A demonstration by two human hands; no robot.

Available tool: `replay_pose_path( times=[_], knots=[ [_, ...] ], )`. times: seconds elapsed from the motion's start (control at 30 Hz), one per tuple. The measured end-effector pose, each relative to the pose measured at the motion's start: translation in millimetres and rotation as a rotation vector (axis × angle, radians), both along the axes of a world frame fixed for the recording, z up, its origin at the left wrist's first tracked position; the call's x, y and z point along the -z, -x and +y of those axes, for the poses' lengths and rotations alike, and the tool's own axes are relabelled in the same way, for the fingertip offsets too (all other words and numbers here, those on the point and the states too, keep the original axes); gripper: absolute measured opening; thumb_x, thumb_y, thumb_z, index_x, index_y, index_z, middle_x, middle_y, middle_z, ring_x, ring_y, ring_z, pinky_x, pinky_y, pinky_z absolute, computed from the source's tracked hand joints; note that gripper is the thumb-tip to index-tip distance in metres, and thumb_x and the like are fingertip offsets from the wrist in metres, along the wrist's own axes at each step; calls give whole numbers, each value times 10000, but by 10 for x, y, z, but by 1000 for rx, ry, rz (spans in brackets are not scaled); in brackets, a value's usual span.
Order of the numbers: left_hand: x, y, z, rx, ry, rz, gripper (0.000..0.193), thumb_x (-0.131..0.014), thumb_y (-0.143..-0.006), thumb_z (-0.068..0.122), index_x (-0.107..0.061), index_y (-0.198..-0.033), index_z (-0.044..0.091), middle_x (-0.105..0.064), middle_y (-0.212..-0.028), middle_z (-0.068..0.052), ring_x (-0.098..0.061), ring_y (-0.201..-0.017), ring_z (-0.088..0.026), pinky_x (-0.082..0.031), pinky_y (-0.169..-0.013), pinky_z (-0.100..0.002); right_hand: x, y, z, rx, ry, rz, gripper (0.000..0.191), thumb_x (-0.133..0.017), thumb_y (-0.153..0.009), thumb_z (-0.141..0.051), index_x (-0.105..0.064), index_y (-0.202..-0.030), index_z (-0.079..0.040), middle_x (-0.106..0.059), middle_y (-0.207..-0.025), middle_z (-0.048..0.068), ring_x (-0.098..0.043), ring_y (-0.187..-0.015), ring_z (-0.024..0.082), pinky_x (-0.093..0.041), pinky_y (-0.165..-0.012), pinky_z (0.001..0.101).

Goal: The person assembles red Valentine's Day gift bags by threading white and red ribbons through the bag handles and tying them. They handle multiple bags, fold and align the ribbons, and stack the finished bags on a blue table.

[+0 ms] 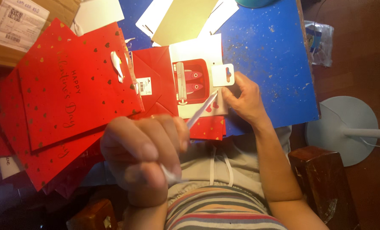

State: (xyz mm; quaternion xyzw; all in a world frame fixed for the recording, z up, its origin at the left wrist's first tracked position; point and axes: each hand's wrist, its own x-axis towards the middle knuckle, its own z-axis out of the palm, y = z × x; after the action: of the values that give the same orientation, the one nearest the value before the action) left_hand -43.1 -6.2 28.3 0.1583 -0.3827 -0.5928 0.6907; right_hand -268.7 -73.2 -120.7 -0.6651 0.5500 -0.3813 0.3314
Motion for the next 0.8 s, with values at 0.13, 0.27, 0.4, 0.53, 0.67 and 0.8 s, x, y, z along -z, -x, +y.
replay_pose_path(
  times=[0.13, 0.27, 0.4, 0.53, 0.67, 0.8],
  knots=[
    [312, -104, -353, 17, 49, -243, 144, -776, -990, 137, -695, -998, 18, -672, -820, -61, -612, -692, -129, -513, -622, -247, 22, -5, 14, 2, 28, 9, 263, -680, -944, -120, -676, -1194, -36, -704, -1045, 129, -677, -911, 241, -526, -813, 343],
    [935, 78, -820, 75, -192, -430, 187, -722, -1018, 66, -722, -1193, 1, -745, -1013, -64, -685, -877, -122, -582, -806, -271, 26, -23, -5, 32, -17, 12, 244, -690, -954, -118, -688, -1189, -50, -710, -952, 71, -625, -767, 133, -506, -696, 300],
    [1423, 197, -1021, 41, -348, -408, 202, -700, -1020, 82, -733, -1207, 12, -747, -1023, -29, -646, -822, -66, -556, -760, -227, 22, -30, -2, 35, -72, -47, 351, -688, -942, -96, -669, -1291, -59, -711, -934, 43, -599, -734, 106, -504, -681, 282],
    [1684, 294, -966, 29, -504, -414, 237, -663, -1031, 105, -729, -1241, 19, -714, -946, 11, -522, -708, -14, -460, -608, -183, 27, -32, -2, 32, -52, -40, 391, -688, -947, -73, -661, -1337, -60, -733, -1021, 54, -616, -782, 112, -505, -711, 270],
    [1778, 504, -890, -4, -465, -256, 306, -633, -1054, 104, -676, -1348, 33, -699, -959, 24, -510, -735, 4, -456, -641, -163, 15, -43, -4, -24, 70, -45, 413, -680, -974, -49, -637, -1386, -46, -739, -1197, 95, -679, -1008, 134, -529, -868, 283],
    [1712, 570, -790, -1, -474, -212, 290, -674, -1034, 74, -686, -1314, -4, -711, -986, 9, -597, -823, -17, -516, -730, -188, -6, -52, -5, -18, 61, -22, 416, -676, -970, -40, -643, -1385, -50, -746, -1185, 107, -694, -977, 138, -539, -872, 292]
  ],
)
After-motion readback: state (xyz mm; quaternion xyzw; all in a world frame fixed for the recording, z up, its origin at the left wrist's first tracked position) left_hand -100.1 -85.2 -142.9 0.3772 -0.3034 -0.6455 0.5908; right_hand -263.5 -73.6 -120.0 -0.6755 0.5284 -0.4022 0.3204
